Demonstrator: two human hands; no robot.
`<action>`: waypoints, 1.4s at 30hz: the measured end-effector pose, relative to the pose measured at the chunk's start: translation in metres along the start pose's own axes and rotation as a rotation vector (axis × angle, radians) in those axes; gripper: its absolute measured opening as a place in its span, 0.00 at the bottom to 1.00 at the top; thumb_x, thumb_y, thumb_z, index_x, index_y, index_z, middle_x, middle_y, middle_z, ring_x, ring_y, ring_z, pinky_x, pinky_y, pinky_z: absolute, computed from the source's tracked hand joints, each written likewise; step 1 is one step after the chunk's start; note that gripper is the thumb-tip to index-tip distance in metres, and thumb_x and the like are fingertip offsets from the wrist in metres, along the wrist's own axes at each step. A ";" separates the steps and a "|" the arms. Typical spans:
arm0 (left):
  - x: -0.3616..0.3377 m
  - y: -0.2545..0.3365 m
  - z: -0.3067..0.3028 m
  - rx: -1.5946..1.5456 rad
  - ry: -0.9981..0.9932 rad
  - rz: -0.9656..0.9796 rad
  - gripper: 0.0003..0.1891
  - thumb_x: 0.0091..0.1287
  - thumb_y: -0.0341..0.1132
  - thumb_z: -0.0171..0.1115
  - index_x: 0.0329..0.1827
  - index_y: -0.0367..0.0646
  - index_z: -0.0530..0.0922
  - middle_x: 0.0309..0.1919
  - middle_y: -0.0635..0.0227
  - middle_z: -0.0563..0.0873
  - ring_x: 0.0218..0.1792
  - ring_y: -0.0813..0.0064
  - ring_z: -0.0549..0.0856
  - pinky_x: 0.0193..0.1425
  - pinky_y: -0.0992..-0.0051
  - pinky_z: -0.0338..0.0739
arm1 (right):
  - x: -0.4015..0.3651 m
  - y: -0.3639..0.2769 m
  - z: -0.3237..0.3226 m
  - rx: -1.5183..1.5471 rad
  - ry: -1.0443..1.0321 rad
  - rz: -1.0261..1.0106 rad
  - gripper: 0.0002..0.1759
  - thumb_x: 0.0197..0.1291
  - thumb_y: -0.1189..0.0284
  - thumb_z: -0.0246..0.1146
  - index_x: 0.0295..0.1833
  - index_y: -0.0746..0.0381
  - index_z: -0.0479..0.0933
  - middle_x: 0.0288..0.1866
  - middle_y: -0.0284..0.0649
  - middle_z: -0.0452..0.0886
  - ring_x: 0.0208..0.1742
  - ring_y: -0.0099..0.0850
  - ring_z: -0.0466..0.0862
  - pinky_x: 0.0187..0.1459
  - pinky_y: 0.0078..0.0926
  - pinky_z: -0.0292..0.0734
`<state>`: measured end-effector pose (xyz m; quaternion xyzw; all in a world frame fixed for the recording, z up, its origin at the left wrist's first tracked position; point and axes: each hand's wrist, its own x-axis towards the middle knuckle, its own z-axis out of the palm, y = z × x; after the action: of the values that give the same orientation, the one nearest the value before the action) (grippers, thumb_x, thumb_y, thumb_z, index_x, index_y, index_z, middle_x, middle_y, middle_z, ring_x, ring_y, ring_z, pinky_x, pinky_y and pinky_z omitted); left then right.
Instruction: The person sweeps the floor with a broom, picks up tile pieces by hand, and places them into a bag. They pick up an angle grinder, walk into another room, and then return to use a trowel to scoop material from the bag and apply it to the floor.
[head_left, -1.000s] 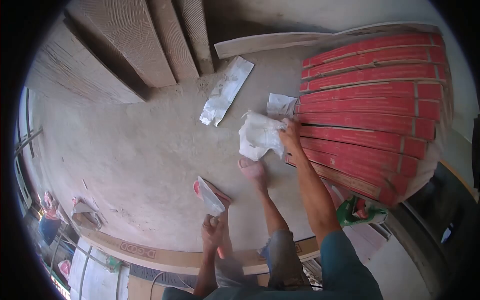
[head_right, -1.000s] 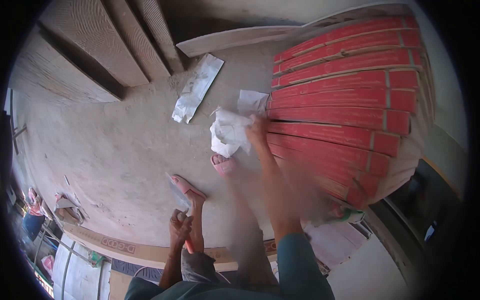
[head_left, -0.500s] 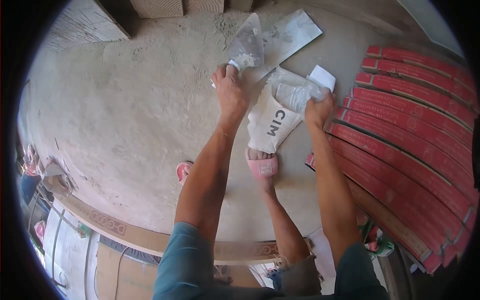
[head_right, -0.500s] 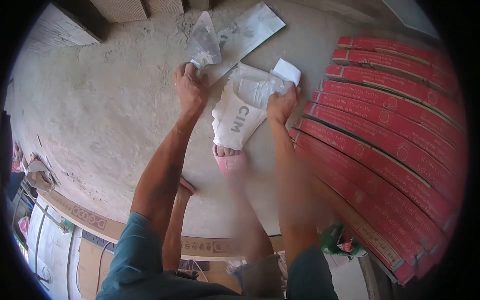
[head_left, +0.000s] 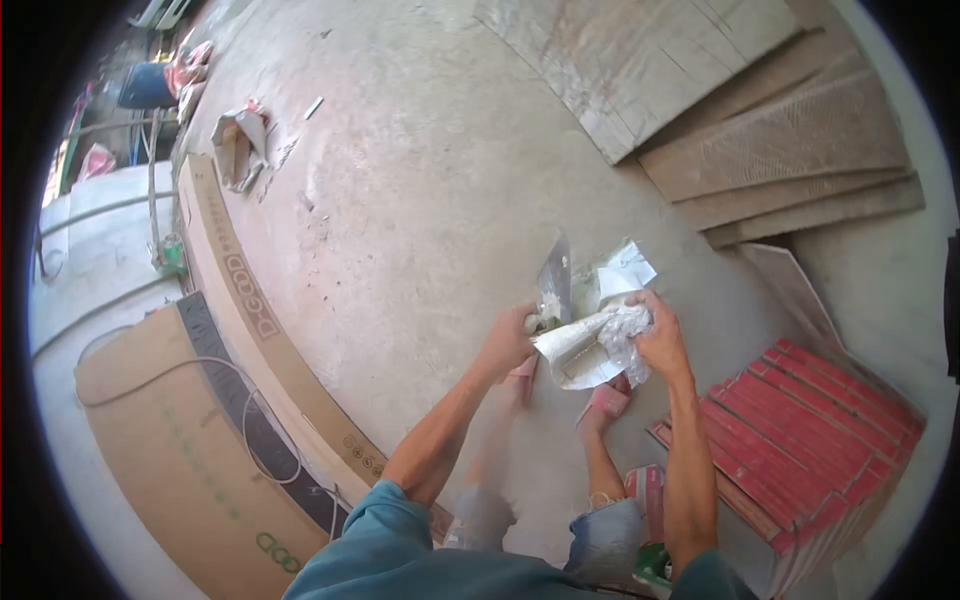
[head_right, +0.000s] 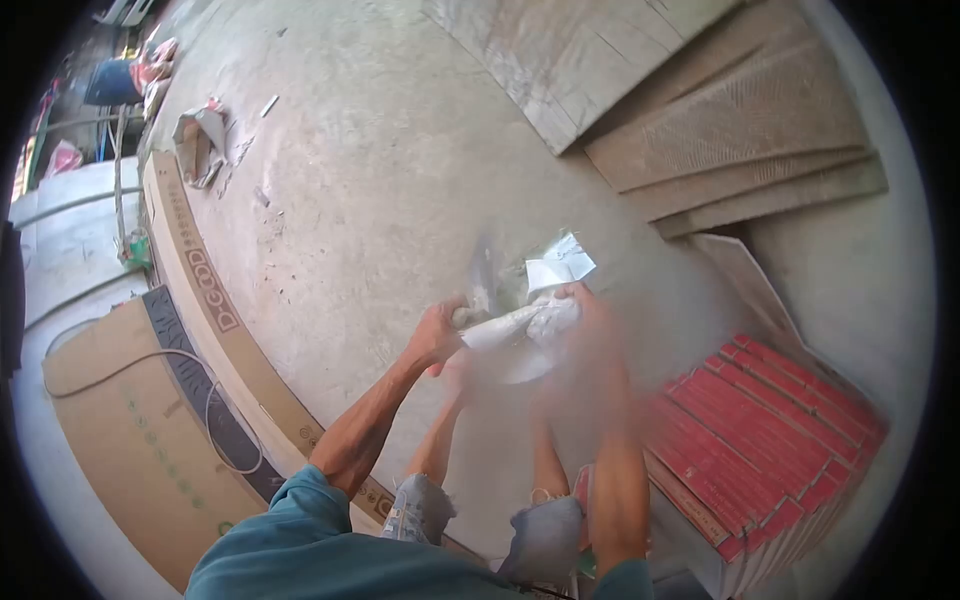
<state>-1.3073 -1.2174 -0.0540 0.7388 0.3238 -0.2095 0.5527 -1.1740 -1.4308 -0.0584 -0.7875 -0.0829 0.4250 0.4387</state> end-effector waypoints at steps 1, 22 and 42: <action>-0.022 -0.001 -0.035 -0.070 0.031 -0.028 0.08 0.53 0.27 0.63 0.35 0.38 0.77 0.29 0.61 0.84 0.34 0.71 0.82 0.39 0.70 0.76 | 0.007 -0.032 0.014 -0.051 -0.089 -0.042 0.22 0.48 0.84 0.61 0.51 0.63 0.71 0.44 0.39 0.78 0.47 0.29 0.77 0.51 0.24 0.72; -0.168 -0.059 -0.594 -1.159 0.356 0.109 0.20 0.46 0.26 0.59 0.46 0.33 0.77 0.37 0.69 0.79 0.40 0.77 0.78 0.45 0.77 0.74 | 0.140 -0.477 0.513 0.734 -0.951 0.369 0.18 0.60 0.73 0.63 0.55 0.63 0.73 0.46 0.37 0.80 0.46 0.24 0.80 0.46 0.24 0.77; -0.043 -0.247 -0.785 -1.488 1.151 -0.373 0.19 0.62 0.40 0.70 0.46 0.39 0.73 0.31 0.68 0.82 0.22 0.74 0.83 0.23 0.75 0.75 | 0.534 -0.662 0.814 -0.236 -0.368 -0.370 0.33 0.53 0.79 0.67 0.63 0.70 0.61 0.51 0.46 0.75 0.49 0.31 0.79 0.45 0.26 0.79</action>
<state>-1.5511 -0.4362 0.0426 0.1247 0.7080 0.3603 0.5945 -1.2841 -0.2586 -0.0792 -0.7143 -0.3522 0.4609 0.3914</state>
